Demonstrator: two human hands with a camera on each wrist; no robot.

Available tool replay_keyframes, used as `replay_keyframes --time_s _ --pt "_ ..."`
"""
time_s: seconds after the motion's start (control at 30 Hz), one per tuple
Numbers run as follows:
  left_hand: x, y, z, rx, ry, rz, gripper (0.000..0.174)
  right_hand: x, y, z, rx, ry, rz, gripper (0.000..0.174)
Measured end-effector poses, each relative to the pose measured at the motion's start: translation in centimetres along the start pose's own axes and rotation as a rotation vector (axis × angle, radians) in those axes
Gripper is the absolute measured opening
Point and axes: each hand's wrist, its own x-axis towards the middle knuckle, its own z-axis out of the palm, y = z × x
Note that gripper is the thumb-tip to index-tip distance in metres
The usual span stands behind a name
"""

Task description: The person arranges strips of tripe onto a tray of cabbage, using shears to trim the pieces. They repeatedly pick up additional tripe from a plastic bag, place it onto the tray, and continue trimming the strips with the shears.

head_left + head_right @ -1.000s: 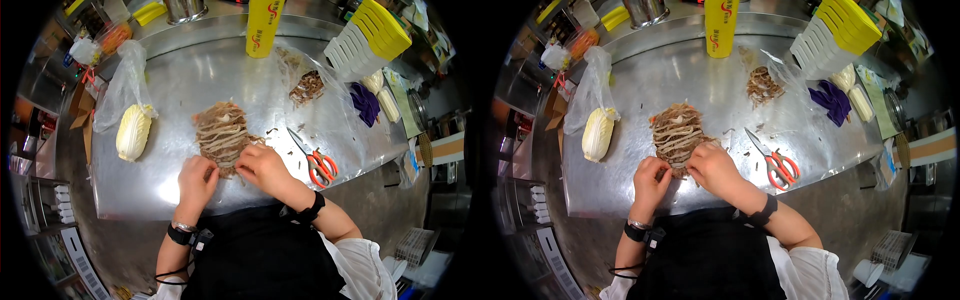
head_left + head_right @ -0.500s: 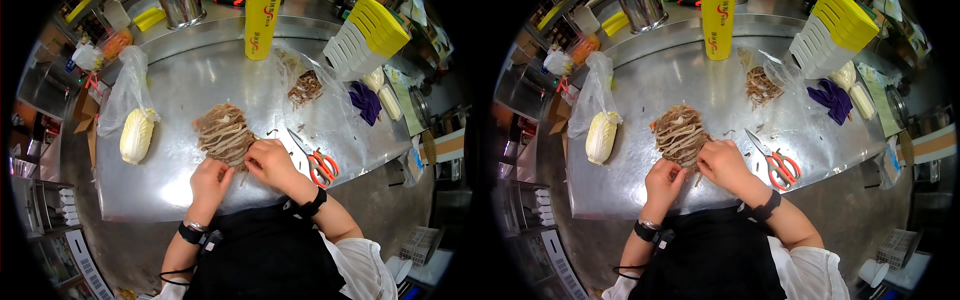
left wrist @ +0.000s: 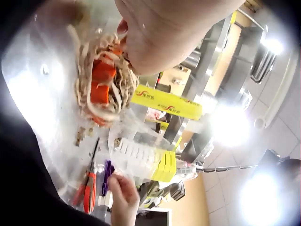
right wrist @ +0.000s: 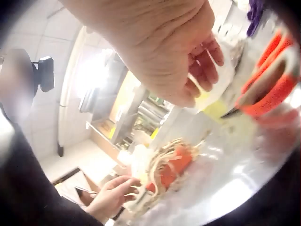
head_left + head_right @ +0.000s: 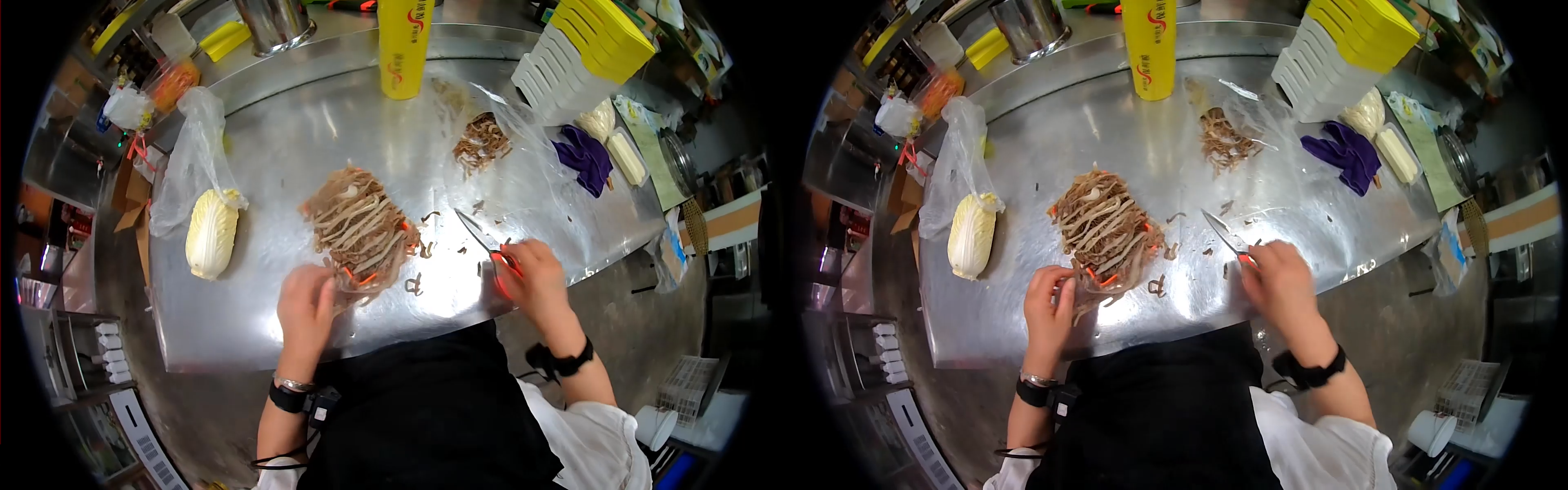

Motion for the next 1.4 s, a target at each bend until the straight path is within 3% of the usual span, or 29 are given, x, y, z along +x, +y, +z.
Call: replay_keyframes --time_s 0.03,0.13,0.23,0.37,0.47,0.5,0.57,0.67,0.83,1.0,1.1,1.23,1.4 --pt "-0.3 -0.1 -0.5 -0.064 -0.041 -0.137 0.011 -1.5 0.8 -0.6 -0.079 -0.027 0.087 0.031" --pt "-1.4 -0.8 -0.2 -0.2 -0.095 -0.255 0.014 -4.4 2.1 -1.0 -0.116 -0.105 0.194 0.042" --pt "-1.3 1.2 -0.1 0.009 -0.074 0.145 0.018 -4.7 1.9 -0.9 -0.111 -0.144 0.173 0.05" --pt "-1.4 2.2 1.5 -0.003 -0.182 0.322 0.026 -3.4 0.2 -1.4 -0.197 -0.262 0.202 0.06" --pt "-1.3 3.7 2.8 0.025 -0.23 0.36 0.036 -2.0 -0.8 -2.8 0.185 -0.412 0.425 0.067" --pt "-1.2 3.7 3.2 0.082 -0.217 0.423 0.04 -2.3 -0.3 -2.6 0.467 -0.429 0.542 0.069" --pt "-1.3 4.3 3.4 0.197 -0.291 0.337 0.04 -3.4 0.8 -2.1 1.044 -0.441 0.762 0.073" --pt "-1.6 4.0 3.6 0.309 -0.329 0.26 0.037 -4.3 0.1 -2.0 1.287 -0.492 0.801 0.071" --pt "-1.9 3.8 3.1 0.303 -0.301 0.24 0.027 -5.1 -1.1 -1.8 1.453 -0.674 0.81 0.075" --pt "-2.0 3.3 3.0 0.315 -0.316 0.231 0.018 -4.3 -1.6 -1.4 1.118 -0.599 0.685 0.062" --pt "-1.6 4.0 2.7 0.091 -0.188 0.152 0.011 -3.7 -0.5 -1.2 1.081 -0.587 0.618 0.058" --pt "-0.6 4.5 1.6 -0.092 -0.221 -0.15 0.014 -3.4 -1.1 -2.3 1.271 -0.72 0.765 0.055" --pt "-2.8 2.1 2.2 -0.405 -0.336 -0.33 0.014 -3.5 -2.0 -3.2 1.45 -0.934 0.817 0.056"
